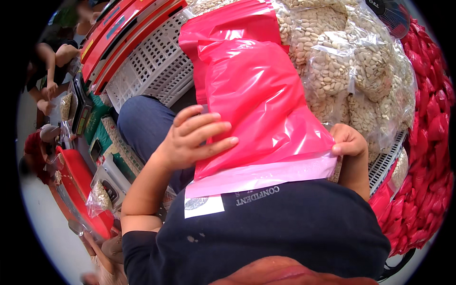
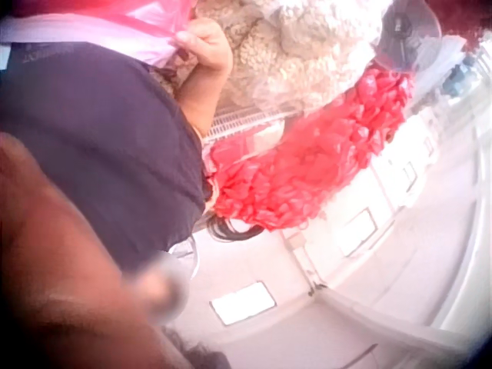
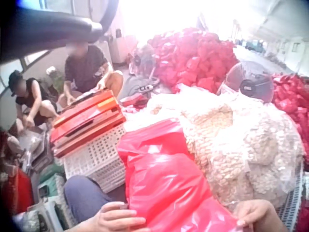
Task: The person scoops cashews from a large sack into pink plastic bags, seals them, and then uses a red heat sealer to close the bags. The person repeats this process multiple times, handling the bags and the sealer with both hands.
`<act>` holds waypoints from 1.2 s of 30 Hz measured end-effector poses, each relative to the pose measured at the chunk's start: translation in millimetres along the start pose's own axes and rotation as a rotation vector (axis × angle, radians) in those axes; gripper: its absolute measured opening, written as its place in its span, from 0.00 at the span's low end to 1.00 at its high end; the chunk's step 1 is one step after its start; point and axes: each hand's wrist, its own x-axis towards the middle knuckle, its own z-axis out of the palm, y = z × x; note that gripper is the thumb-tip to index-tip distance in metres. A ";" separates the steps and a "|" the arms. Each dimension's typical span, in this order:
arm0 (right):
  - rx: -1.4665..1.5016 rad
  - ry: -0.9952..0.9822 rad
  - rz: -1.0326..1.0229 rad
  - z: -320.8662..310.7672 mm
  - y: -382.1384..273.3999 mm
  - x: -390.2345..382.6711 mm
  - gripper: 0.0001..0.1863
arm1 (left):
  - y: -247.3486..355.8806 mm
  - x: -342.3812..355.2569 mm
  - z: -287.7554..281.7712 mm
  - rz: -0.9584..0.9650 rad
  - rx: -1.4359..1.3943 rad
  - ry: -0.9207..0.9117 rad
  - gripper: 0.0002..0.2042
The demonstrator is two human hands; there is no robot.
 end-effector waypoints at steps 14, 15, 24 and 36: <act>-1.201 0.441 -0.007 12.9 72.5 30.9 0.13 | -3.2 -30.9 26.9 -0.170 -0.337 -0.129 0.13; -1.212 0.407 -0.061 10.7 73.3 34.2 0.11 | -4.6 -39.5 34.0 -0.218 -0.380 -0.089 0.13; -0.147 0.722 0.141 -22.2 98.7 54.1 0.10 | -18.8 -61.3 101.6 -1.176 -1.078 0.362 0.12; -0.485 0.629 -0.254 -25.9 5.6 68.2 0.15 | -40.3 -39.7 48.3 -0.820 -1.023 0.705 0.11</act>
